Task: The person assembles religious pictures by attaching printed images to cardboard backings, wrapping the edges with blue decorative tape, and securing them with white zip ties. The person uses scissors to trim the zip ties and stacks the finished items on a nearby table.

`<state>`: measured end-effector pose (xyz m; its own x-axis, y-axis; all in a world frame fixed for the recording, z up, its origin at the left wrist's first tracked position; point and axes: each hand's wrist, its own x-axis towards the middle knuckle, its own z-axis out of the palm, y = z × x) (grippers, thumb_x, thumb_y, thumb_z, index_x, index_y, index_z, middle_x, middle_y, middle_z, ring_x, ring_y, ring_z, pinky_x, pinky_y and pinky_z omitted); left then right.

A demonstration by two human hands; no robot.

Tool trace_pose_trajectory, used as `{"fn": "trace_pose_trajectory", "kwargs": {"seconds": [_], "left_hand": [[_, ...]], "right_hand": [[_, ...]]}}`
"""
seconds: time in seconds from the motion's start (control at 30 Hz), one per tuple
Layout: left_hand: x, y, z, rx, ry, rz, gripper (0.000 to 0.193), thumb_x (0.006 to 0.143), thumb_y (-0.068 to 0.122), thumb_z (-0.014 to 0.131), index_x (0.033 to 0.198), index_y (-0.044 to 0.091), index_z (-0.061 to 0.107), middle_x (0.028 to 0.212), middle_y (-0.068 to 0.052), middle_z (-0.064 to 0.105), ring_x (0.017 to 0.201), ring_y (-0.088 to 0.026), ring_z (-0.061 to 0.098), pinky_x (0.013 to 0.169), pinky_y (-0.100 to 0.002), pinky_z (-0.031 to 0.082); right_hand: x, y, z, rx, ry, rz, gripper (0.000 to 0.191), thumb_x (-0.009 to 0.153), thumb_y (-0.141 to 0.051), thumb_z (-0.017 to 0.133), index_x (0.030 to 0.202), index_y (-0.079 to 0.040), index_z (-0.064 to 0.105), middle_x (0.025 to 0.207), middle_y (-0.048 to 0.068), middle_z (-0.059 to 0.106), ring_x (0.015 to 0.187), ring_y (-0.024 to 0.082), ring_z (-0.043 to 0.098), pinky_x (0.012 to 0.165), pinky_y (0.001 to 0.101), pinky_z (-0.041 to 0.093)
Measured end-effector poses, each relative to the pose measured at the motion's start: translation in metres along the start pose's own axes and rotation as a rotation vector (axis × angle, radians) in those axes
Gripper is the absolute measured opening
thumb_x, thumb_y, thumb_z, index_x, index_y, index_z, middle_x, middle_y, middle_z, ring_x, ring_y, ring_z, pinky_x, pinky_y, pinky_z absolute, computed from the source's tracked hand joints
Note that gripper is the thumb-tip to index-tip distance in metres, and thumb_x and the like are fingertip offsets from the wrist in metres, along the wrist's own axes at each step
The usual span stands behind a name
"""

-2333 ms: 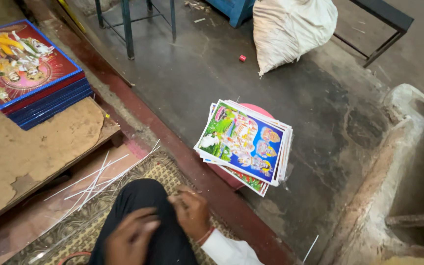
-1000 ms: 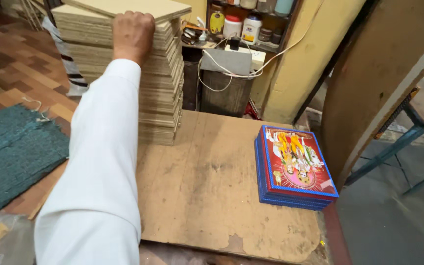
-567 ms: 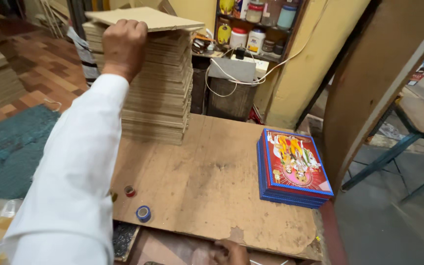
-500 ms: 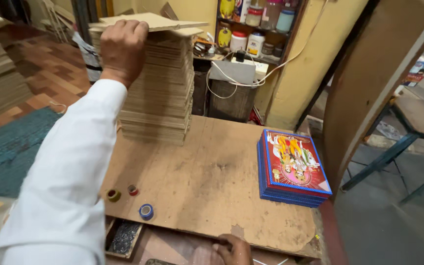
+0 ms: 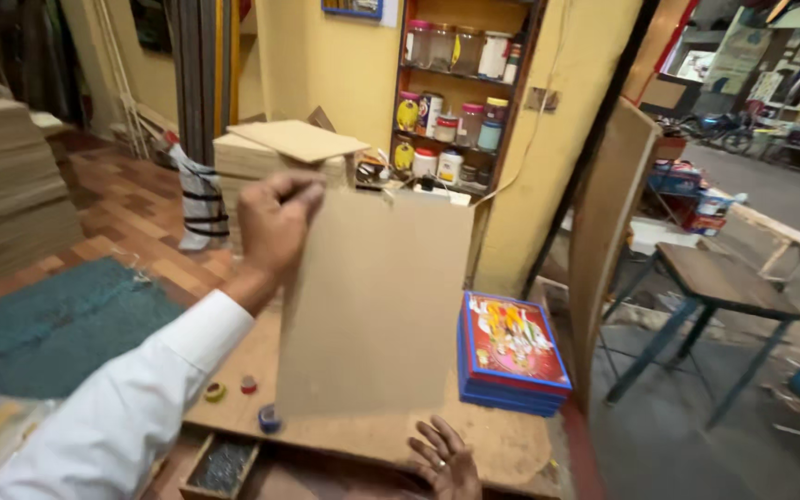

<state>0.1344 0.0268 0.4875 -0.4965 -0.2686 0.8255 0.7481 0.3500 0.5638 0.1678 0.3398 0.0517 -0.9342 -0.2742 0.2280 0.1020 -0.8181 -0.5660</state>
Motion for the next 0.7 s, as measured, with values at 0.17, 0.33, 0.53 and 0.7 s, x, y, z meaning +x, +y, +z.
{"fn": "trace_pose_trajectory", "kwargs": {"seconds": [0.17, 0.33, 0.53, 0.7], "left_hand": [[-0.103, -0.067, 0.027, -0.268, 0.010, -0.409, 0.010, 0.091, 0.006, 0.074, 0.097, -0.001, 0.079, 0.086, -0.003, 0.076, 0.075, -0.008, 0.065, 0.069, -0.024, 0.053], [-0.176, -0.148, 0.033, -0.643, -0.022, -0.802, 0.032, 0.098, 0.014, 0.066, 0.122, -0.006, 0.067, 0.101, -0.010, 0.076, 0.084, -0.014, 0.069, 0.075, -0.028, 0.057], [-0.271, -0.168, 0.022, -0.209, -0.175, -0.487, 0.054, 0.102, 0.017, 0.068, 0.146, -0.007, 0.049, 0.142, -0.017, 0.060, 0.122, -0.018, 0.061, 0.098, -0.033, 0.052], [-0.385, -0.125, 0.011, -0.796, -0.438, -1.312, 0.053, 0.096, 0.040, 0.057, 0.142, 0.014, 0.052, 0.130, -0.005, 0.066, 0.111, -0.022, 0.068, 0.086, -0.042, 0.057]], "right_hand": [[-0.081, -0.010, 0.023, -0.092, -0.003, -0.100, 0.051, 0.096, -0.041, 0.059, 0.131, -0.004, 0.051, 0.118, 0.018, 0.069, 0.103, 0.041, 0.070, 0.080, 0.0499, 0.059], [-0.099, -0.012, 0.031, -0.093, 0.458, -0.221, 0.022, 0.100, -0.016, 0.063, 0.117, -0.003, 0.060, 0.098, 0.008, 0.072, 0.076, 0.018, 0.066, 0.063, 0.0329, 0.053], [-0.088, -0.018, 0.066, -0.363, 0.584, -0.383, 0.018, 0.096, -0.006, 0.067, 0.114, -0.005, 0.067, 0.096, 0.004, 0.072, 0.076, 0.014, 0.065, 0.060, 0.0306, 0.050], [-0.089, 0.015, 0.094, -1.969, 0.291, -0.967, 0.040, 0.080, 0.003, 0.063, 0.119, -0.003, 0.072, 0.112, 0.016, 0.074, 0.099, 0.035, 0.072, 0.087, 0.0444, 0.056]]}}
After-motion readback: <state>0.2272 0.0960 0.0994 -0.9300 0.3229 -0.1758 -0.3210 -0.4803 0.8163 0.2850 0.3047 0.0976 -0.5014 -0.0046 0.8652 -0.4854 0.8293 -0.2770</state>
